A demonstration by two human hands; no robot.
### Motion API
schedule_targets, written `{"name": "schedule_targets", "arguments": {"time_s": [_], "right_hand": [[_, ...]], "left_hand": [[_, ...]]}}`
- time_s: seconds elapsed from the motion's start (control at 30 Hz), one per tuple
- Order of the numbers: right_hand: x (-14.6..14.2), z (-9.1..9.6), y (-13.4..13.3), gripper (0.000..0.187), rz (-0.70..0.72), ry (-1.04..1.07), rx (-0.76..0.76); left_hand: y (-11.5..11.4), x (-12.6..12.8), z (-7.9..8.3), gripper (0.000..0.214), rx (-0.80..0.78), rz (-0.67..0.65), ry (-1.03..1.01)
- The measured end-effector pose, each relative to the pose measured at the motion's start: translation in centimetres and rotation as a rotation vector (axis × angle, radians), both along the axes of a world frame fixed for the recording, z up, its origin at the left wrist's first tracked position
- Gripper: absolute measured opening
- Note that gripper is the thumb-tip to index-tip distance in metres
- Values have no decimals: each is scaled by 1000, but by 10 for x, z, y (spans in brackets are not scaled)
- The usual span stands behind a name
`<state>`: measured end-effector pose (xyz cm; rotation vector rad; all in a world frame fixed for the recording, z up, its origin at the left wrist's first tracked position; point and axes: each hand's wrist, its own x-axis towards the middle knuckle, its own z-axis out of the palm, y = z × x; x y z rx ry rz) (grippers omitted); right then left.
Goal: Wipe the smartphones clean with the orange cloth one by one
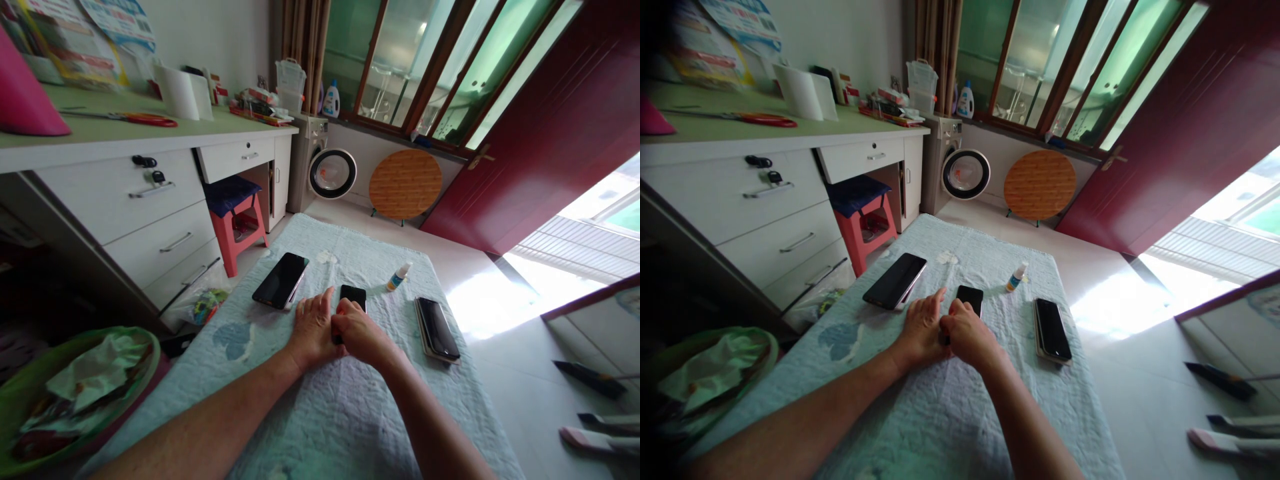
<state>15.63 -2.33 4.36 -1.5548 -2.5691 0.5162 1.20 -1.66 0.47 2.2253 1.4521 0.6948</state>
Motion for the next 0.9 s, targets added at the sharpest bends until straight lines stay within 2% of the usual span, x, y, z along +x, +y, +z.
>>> {"name": "schedule_targets", "arguments": {"time_s": [0.2, 0.33, 0.5, 0.67, 0.8, 0.9], "right_hand": [[1, 1, -8, 12, 25, 11, -70], [3, 1, -1, 10, 71, 43, -62], [6, -1, 27, 14, -28, 0, 17], [8, -4, 67, 17, -142, -63, 68], [8, -6, 88, 22, -239, -132, 92], [9, -8, 92, 23, -248, -151, 94]], "left_hand": [[-2, 0, 6, 105, -5, 1, -2], [-3, 0, 6, 110, -22, 1, 15], [-2, 1, 4, 118, -83, 3, 76], [0, 0, 1, 117, -61, -7, 102], [0, -1, 1, 108, -73, -27, 138], [-1, -2, 1, 98, -96, -64, 176]]}}
